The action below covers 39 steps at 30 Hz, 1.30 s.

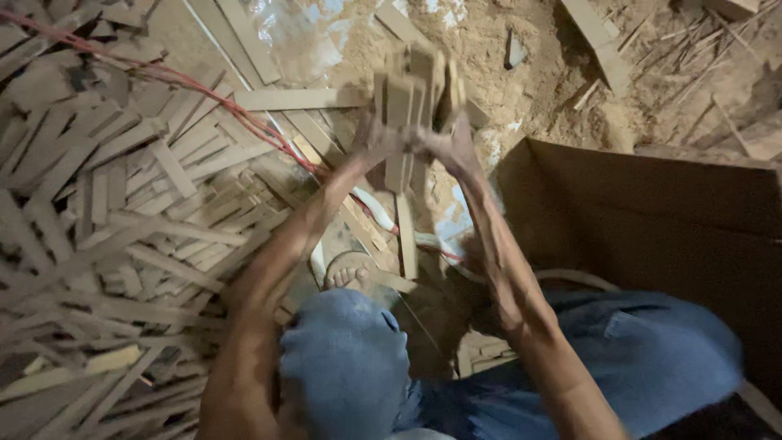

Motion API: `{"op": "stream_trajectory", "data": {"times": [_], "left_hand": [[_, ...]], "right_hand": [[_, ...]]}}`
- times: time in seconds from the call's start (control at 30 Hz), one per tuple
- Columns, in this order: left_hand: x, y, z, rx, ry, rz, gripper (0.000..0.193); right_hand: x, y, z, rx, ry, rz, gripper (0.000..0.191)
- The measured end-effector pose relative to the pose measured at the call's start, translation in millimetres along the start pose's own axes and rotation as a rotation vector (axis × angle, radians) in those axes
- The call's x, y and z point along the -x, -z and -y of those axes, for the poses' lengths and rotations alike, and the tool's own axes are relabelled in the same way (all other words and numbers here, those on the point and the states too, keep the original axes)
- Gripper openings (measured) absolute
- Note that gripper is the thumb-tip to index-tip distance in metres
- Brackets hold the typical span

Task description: The person gathers small wooden planks from the floor and repeatedly feeds them one by one through a table saw to cut them into shorter pieces. The cut pieces are stacked on the saw table while offcuts fall to the floor.

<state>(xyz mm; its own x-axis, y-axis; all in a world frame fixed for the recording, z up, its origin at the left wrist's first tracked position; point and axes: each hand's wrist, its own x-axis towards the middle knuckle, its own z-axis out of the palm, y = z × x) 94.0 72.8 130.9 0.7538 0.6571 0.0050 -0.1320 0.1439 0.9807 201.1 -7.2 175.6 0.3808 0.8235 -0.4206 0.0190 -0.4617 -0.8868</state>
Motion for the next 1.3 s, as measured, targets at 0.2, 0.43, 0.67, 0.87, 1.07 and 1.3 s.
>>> {"op": "stream_trajectory", "data": {"times": [0.2,0.43,0.67,0.87,1.07,1.3], "left_hand": [[-5.8,-26.8,-105.6,0.250,0.409,-0.236,0.033],[42.3,-87.5,-285.6,-0.096,0.267,-0.069,0.040],[18.5,-279.8,-561.1,-0.438,0.506,0.204,0.098],[-66.0,-512.4,-674.4,-0.672,0.276,0.988,0.110],[-78.0,-686.6,-646.1,-1.045,0.181,1.550,0.123],[-69.6,-757.8,-596.9,-1.254,-0.132,1.696,0.124]], "right_hand": [[27.4,41.6,113.9,-0.230,-0.011,0.088,0.031],[169.0,134.7,297.6,0.116,0.410,-0.058,0.085],[395.7,258.4,416.7,-0.744,-0.293,-0.270,0.109],[510.3,340.8,375.2,-1.503,0.213,-0.760,0.048],[553.6,404.4,351.5,-1.734,0.433,-0.987,0.042],[557.7,471.6,362.9,-1.850,0.412,-1.122,0.036]]}}
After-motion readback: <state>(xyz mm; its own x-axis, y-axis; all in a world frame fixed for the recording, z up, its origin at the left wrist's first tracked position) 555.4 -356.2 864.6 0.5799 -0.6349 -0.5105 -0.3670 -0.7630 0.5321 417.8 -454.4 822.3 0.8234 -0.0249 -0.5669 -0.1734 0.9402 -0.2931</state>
